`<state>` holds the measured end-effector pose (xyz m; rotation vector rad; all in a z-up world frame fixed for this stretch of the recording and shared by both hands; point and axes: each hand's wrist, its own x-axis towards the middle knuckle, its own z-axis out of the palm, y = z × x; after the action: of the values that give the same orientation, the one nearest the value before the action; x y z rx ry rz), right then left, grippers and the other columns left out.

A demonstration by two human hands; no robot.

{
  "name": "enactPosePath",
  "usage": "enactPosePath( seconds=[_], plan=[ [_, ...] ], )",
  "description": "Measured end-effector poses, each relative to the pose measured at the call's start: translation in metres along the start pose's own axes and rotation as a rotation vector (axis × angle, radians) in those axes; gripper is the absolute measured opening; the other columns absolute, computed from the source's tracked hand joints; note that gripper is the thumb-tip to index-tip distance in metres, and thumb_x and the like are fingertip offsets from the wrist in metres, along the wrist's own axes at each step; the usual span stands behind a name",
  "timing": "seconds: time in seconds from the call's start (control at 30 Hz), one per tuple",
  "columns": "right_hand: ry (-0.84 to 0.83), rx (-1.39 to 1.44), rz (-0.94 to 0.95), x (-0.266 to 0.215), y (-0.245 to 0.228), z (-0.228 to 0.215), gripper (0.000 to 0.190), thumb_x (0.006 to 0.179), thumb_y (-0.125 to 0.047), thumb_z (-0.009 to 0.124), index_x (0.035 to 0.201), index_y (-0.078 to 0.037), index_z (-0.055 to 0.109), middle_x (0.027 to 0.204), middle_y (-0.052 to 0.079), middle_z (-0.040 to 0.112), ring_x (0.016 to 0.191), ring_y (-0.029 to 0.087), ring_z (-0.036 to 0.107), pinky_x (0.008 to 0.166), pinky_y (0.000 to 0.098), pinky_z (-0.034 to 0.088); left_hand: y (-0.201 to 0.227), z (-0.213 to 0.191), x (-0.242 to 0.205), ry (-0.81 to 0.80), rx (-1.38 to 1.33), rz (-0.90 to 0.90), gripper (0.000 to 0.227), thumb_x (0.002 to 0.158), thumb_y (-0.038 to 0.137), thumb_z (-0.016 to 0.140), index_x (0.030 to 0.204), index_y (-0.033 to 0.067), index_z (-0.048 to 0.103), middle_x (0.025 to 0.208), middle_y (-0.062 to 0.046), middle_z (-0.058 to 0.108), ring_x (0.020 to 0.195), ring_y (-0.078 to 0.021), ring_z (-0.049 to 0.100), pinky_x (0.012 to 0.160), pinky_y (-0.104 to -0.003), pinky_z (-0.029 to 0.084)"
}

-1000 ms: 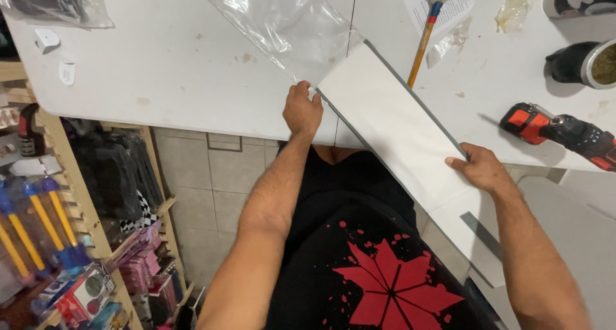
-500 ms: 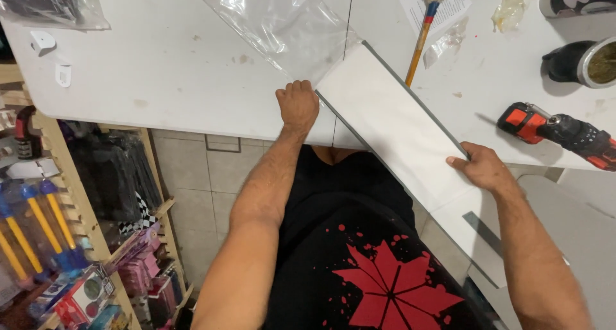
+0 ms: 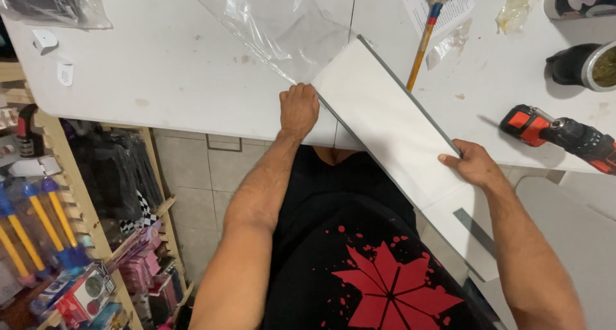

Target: Unboxing light bulbs and removing a shelf organizer from its plastic packaging to organize a workspace.

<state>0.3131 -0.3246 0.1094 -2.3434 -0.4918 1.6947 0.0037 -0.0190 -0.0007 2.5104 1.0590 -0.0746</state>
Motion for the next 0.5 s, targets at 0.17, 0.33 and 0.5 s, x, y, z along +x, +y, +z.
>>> enactPosePath(
  seconds=[0.17, 0.33, 0.5],
  plan=[
    [-0.005, -0.023, 0.0, 0.01, 0.015, 0.0, 0.022, 0.092, -0.021, 0.076, 0.096, 0.001, 0.075, 0.074, 0.022, 0.067, 0.071, 0.033, 0.063, 0.067, 0.0418, 0.048, 0.005, -0.004, 0.013, 0.013, -0.042, 0.112, 0.006, 0.097, 0.016, 0.064, 0.094, 0.0112, 0.062, 0.09, -0.005, 0.055, 0.092, -0.0221, 0.059, 0.085, -0.041, 0.044],
    [-0.005, -0.036, 0.008, 0.002, -0.004, 0.002, 0.024, 0.092, -0.022, 0.076, 0.097, 0.001, 0.075, 0.074, 0.022, 0.067, 0.072, 0.034, 0.063, 0.068, 0.042, 0.049, 0.026, -0.013, 0.071, 0.124, -0.143, 0.244, 0.008, 0.098, 0.011, 0.064, 0.106, 0.0112, 0.065, 0.102, -0.01, 0.059, 0.1, -0.0265, 0.061, 0.086, -0.041, 0.045],
    [-0.029, -0.019, 0.105, 0.005, 0.002, 0.008, 0.026, 0.096, -0.03, 0.072, 0.087, -0.008, 0.063, 0.083, 0.004, 0.059, 0.077, 0.019, 0.053, 0.073, 0.0305, 0.039, 0.034, -0.008, 0.158, 0.215, 0.18, 0.386, 0.046, 0.073, -0.007, 0.068, 0.118, 0.0053, 0.068, 0.132, -0.013, 0.056, 0.124, -0.0325, 0.046, 0.1, -0.053, 0.036]
  ],
)
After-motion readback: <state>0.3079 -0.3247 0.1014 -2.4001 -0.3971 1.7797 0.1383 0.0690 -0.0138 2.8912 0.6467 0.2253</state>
